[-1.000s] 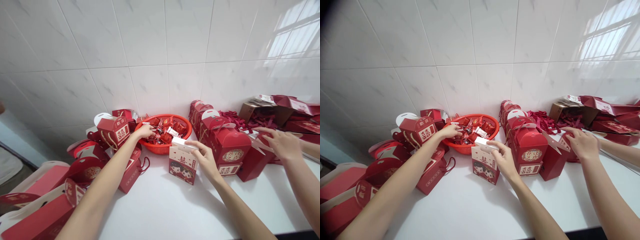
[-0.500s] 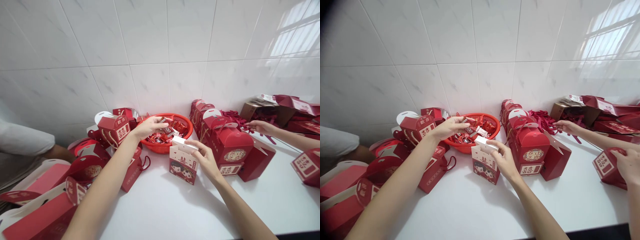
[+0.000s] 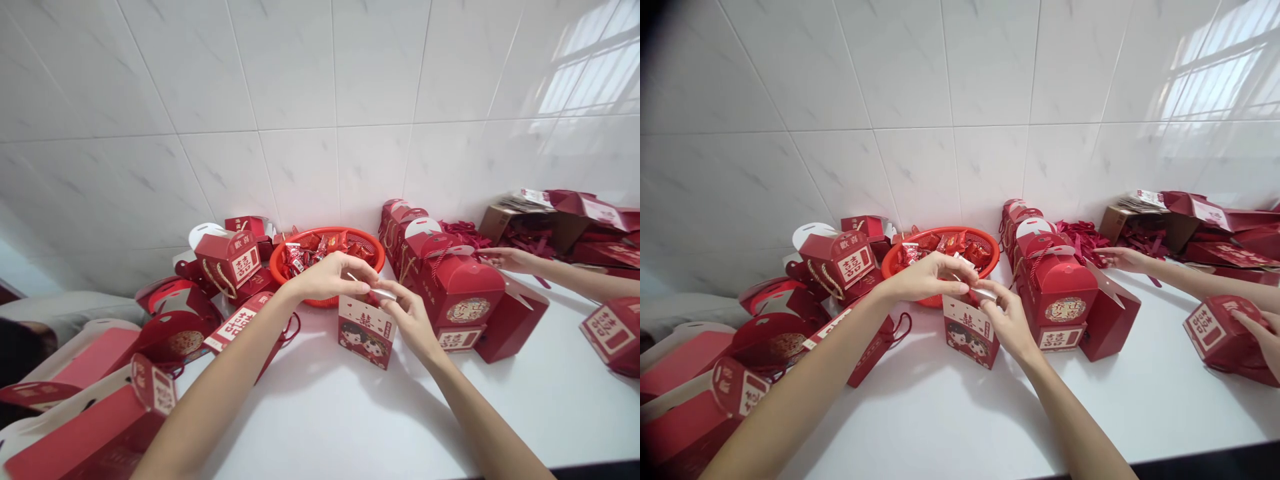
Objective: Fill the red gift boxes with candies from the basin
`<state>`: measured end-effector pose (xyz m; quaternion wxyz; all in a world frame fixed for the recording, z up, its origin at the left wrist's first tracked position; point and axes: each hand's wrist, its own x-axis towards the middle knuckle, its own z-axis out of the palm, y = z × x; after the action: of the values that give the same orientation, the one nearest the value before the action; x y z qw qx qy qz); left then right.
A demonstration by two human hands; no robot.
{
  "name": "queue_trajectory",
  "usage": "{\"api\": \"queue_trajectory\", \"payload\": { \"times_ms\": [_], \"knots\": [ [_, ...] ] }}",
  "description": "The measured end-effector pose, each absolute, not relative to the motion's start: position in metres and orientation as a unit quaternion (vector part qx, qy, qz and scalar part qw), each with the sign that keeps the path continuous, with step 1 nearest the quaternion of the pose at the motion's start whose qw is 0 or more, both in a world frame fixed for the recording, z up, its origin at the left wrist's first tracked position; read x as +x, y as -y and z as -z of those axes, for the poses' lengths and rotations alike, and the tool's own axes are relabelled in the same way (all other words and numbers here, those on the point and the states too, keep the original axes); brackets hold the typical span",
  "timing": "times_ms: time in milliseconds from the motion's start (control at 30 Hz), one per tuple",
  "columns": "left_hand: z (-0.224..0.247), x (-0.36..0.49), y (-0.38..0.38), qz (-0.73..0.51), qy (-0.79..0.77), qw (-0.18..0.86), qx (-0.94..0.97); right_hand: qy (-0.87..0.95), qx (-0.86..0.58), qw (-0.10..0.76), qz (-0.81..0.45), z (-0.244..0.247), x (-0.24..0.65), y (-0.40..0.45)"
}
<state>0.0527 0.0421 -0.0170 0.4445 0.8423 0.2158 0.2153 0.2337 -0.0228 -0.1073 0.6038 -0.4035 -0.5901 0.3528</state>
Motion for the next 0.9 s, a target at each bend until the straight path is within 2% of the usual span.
{"api": "queue_trajectory", "payload": {
  "times_ms": [400, 733, 900],
  "knots": [
    [0.019, 0.052, -0.043, -0.267, -0.256, 0.327, 0.869, 0.604, -0.424, 0.595, -0.317, 0.109, 0.233, 0.024],
    [0.037, 0.036, -0.041, -0.212, -0.307, 0.326, 0.869, 0.683, -0.381, 0.578, -0.233, 0.114, 0.238, 0.026],
    [0.05, 0.038, -0.035, -0.253, -0.35, 0.312, 0.846, 0.671, -0.401, 0.564, -0.267, 0.112, 0.241, 0.025]
  ]
}}
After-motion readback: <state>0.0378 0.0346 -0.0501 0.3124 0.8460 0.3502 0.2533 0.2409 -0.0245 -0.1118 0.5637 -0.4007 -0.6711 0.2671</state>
